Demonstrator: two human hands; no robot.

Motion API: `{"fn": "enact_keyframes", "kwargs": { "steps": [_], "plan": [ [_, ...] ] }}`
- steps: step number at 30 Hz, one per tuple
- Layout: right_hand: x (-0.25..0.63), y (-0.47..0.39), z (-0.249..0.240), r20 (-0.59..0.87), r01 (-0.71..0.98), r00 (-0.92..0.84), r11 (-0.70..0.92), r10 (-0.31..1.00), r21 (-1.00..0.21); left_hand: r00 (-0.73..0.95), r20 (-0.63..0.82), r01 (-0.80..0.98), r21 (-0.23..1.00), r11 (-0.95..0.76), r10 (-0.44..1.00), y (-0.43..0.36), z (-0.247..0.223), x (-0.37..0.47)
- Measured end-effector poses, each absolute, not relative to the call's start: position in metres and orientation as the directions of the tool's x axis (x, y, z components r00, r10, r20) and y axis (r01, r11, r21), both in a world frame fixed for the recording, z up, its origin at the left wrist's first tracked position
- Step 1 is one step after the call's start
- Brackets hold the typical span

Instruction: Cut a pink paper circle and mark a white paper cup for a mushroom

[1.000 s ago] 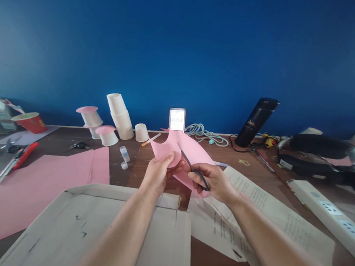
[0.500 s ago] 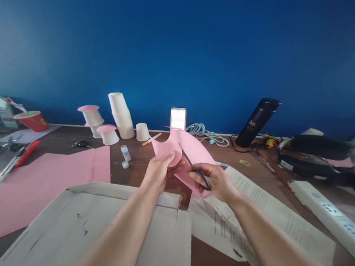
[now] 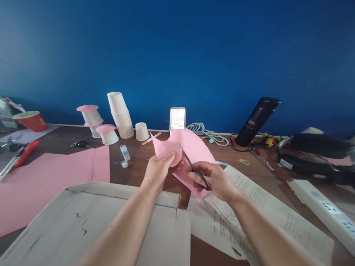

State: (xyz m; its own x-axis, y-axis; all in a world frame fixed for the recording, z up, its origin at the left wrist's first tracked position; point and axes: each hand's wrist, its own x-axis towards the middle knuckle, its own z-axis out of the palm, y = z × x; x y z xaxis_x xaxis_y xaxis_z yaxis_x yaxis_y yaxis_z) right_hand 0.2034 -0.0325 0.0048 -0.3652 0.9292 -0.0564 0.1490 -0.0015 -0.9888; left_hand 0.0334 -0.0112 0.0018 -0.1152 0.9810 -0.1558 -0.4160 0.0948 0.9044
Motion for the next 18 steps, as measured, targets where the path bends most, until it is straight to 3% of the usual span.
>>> {"fn": "enact_keyframes", "kwargs": {
  "steps": [18],
  "plan": [
    [0.2049, -0.0301, 0.0004, -0.011, 0.157, -0.317, 0.041, 0.948, -0.987, -0.103, -0.175, -0.424, 0.898, 0.116, 0.979, -0.0118, 0.0014, 0.0325]
  ]
}}
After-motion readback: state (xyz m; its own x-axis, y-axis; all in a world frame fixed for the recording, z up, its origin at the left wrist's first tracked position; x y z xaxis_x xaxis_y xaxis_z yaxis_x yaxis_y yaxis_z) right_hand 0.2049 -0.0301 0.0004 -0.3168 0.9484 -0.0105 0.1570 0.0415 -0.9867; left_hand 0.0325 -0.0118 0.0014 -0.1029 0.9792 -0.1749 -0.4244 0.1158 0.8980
